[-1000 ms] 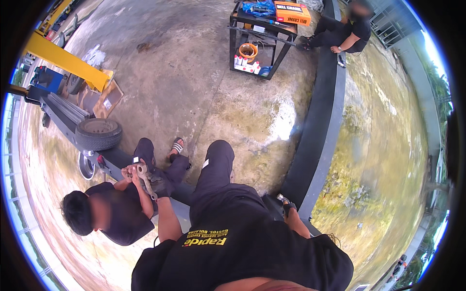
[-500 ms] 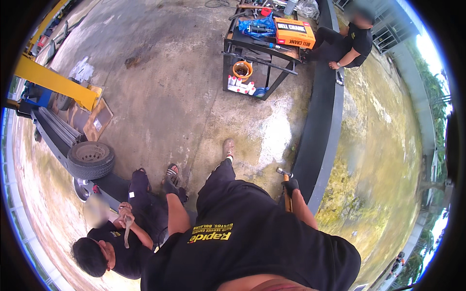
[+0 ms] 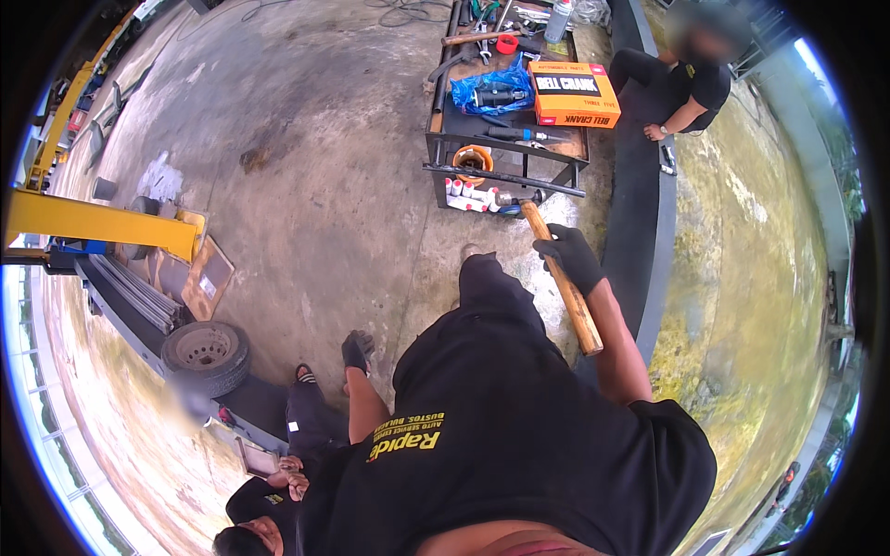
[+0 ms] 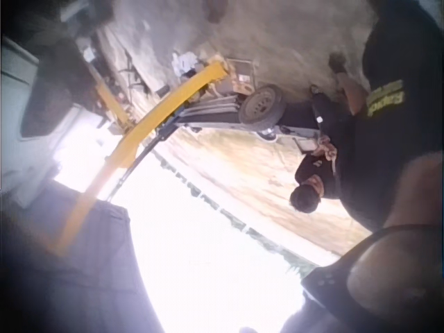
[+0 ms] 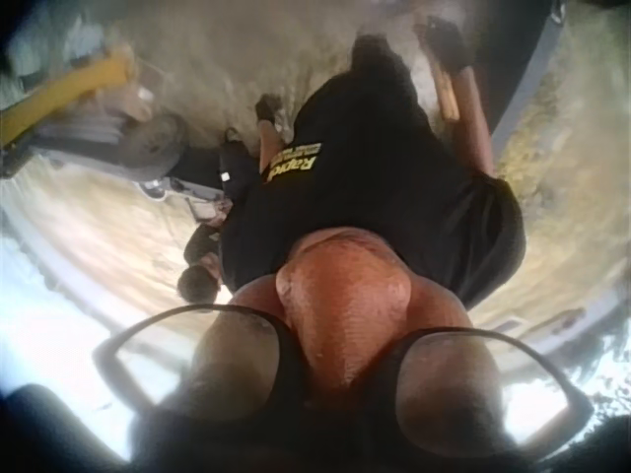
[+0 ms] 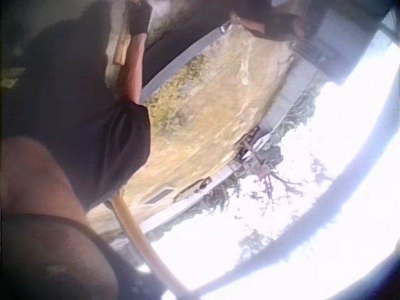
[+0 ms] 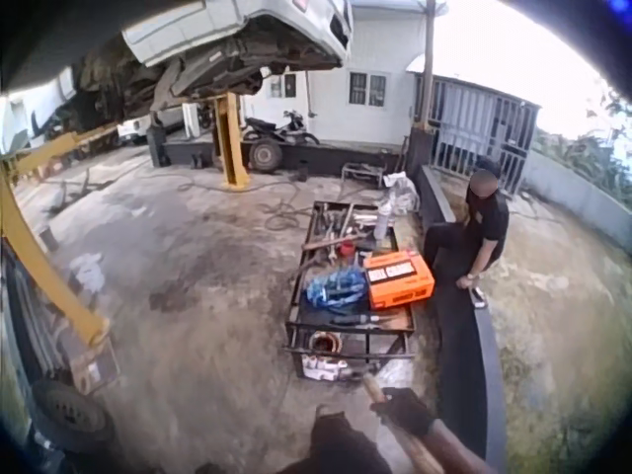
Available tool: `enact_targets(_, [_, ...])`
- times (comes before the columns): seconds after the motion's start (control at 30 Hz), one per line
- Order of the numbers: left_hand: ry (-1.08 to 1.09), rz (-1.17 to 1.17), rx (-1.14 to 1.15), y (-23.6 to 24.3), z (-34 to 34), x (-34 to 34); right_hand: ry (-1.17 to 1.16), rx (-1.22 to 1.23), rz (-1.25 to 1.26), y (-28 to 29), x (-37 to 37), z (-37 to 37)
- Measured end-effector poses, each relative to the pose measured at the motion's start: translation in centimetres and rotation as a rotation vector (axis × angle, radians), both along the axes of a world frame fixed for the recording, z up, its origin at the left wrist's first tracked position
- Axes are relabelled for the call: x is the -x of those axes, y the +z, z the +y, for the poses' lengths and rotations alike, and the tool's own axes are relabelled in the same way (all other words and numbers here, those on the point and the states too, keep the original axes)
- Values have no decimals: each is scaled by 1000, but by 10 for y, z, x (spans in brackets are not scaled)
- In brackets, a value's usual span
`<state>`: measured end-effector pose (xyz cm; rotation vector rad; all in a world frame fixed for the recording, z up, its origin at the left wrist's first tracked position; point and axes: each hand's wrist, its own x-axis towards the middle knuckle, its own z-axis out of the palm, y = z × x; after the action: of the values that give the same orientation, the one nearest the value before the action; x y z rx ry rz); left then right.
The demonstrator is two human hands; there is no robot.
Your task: The person uses a hammer to strike a metal automotive part on the ground, moves to a workbench to inspect and handle a new bell crank component, and places the new part into a cardboard box.
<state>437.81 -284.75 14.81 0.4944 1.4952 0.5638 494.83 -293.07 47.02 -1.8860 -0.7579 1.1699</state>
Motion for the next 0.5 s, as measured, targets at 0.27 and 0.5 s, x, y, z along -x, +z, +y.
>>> enact_targets(0.27, [113,105,120,17,46,-67,-280,-386,-317,-75,-99,275])
enact_targets(0.5, [223,124,120,39,52,-90,-551,-138,-568,-125,-107,451])
